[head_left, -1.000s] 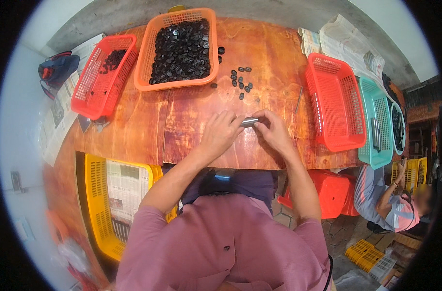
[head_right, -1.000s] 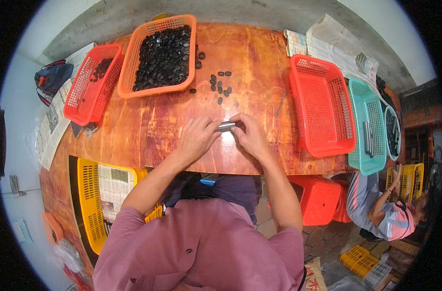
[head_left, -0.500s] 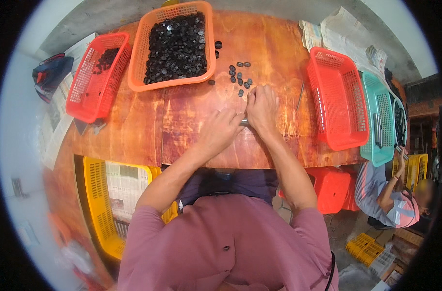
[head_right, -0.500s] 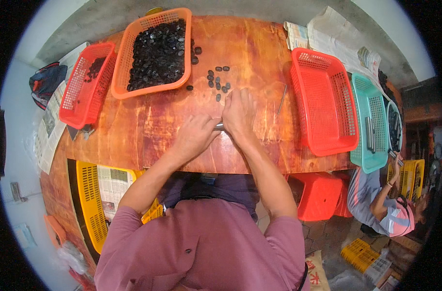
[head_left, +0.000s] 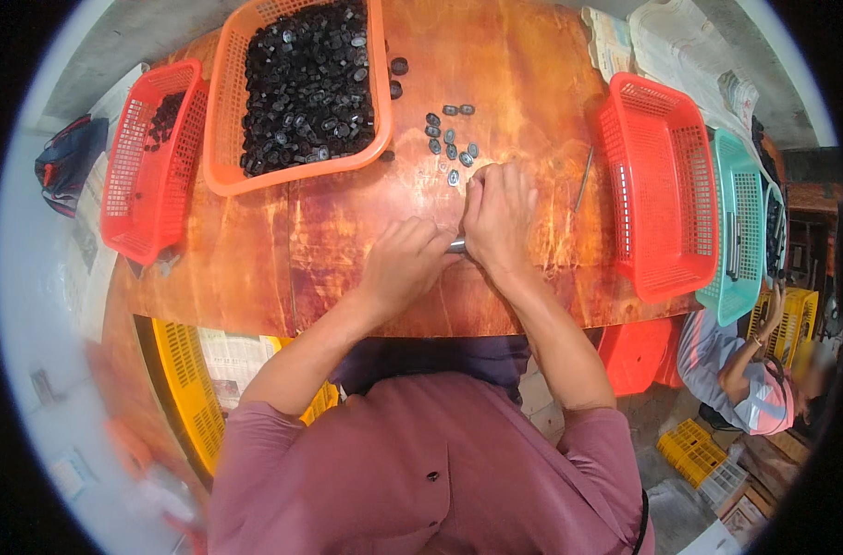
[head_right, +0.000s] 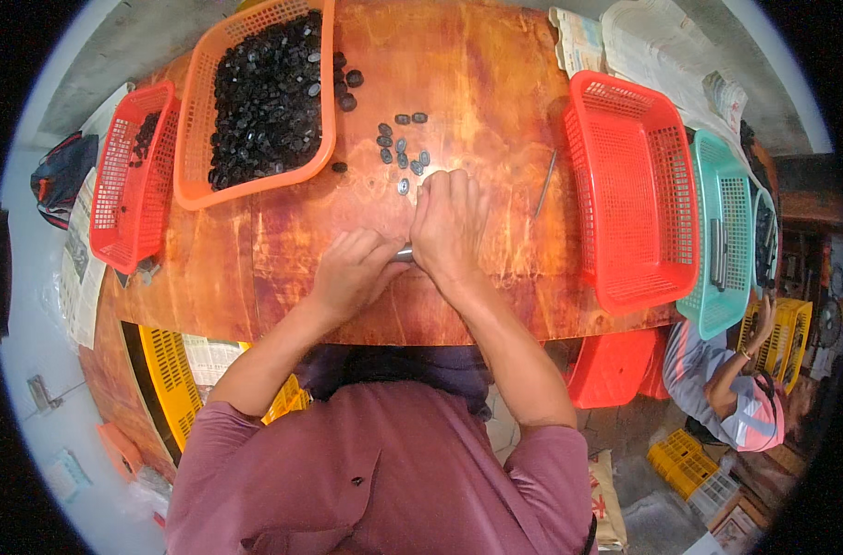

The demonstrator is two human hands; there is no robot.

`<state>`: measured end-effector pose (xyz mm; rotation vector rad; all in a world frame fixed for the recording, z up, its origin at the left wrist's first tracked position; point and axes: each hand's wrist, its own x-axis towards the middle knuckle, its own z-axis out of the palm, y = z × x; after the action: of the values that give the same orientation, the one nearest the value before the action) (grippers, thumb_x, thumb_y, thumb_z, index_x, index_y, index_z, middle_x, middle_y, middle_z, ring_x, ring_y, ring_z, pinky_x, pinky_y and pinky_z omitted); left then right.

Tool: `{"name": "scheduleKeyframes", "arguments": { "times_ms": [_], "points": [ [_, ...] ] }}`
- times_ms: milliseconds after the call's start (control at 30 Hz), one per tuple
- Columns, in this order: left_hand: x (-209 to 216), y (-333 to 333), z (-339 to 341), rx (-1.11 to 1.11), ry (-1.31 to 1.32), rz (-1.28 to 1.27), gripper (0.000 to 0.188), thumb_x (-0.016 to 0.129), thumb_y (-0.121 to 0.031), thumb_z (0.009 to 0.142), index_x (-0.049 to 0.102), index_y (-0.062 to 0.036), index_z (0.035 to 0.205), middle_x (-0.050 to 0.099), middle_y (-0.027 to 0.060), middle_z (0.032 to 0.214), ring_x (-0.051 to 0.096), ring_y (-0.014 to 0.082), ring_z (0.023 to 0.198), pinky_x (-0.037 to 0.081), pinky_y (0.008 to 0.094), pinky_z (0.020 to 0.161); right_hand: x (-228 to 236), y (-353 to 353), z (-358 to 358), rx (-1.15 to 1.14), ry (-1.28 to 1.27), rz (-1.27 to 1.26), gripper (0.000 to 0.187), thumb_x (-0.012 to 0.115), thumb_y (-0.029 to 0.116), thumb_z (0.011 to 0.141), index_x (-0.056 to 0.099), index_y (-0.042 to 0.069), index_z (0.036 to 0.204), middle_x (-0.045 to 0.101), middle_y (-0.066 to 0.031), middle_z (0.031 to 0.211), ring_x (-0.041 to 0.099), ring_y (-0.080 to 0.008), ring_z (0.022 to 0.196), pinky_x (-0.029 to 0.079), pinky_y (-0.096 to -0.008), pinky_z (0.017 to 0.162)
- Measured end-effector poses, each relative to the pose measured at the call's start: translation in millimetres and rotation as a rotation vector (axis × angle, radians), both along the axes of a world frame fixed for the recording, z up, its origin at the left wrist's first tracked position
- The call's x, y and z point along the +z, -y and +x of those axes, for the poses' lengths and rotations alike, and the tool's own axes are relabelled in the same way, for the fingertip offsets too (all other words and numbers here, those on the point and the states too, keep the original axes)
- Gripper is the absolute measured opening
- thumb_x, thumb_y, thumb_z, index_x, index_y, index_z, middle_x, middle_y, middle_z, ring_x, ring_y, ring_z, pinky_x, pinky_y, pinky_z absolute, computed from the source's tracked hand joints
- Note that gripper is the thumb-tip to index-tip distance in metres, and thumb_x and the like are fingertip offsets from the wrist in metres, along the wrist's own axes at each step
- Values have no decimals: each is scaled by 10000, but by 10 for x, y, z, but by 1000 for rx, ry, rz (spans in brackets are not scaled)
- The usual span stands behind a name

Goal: The person repeatedly picks up small dark dried fruit pieces from a table, places each into a cylindrical metal tool, and presses to split or crush them. The processed pieces are dropped back onto the table while the person continues the cycle. Another person works nearby at the same table.

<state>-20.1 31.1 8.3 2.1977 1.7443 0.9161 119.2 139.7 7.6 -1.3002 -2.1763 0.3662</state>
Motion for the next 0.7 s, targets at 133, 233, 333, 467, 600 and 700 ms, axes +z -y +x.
{"name": "scheduleKeyframes", "arguments": {
  "times_ms": [133,233,333,467,600,700],
  "points": [
    [2,-11,-25,-36,-38,-58,353,823,-243,789,702,-91,1083,607,60,890,603,279,819,470,406,723,15,11,9,-5,-9,-7,84,604,129,933,599,55,973,557,-150,976,528,-348,967,380,-465,855],
    [-17,-30,-19,-20,-64,16,350,823,-243,790,700,-89,1080,619,55,905,601,275,819,472,400,726,-16,-9,-17,-22,-29,-17,79,601,128,951,593,57,985,572,-137,977,533,-340,969,375,-456,846],
    [-38,-16,-6,1,-95,95,346,823,-242,793,699,-86,1076,629,56,919,600,268,818,475,390,728,-31,13,-9,-20,-4,14,81,595,129,964,588,59,1002,579,-134,989,536,-338,974,370,-453,855],
    [-38,-27,-7,7,-90,81,338,824,-247,793,702,-90,1065,621,58,908,599,261,818,478,381,734,-15,30,2,-16,-13,19,90,594,138,966,588,58,1006,578,-136,996,536,-340,972,370,-460,858],
    [-5,-10,-14,-25,-72,47,327,824,-242,793,703,-92,1057,602,59,878,598,267,812,479,387,731,-22,46,7,-13,4,18,89,593,138,966,588,57,1003,579,-133,982,538,-340,957,370,-460,851],
    [-2,5,-3,-36,-73,18,322,823,-239,797,702,-90,1056,594,64,864,598,272,806,481,394,724,-99,71,26,-20,0,44,77,595,130,962,588,59,992,579,-133,971,538,-345,945,373,-462,852]
  ]
}}
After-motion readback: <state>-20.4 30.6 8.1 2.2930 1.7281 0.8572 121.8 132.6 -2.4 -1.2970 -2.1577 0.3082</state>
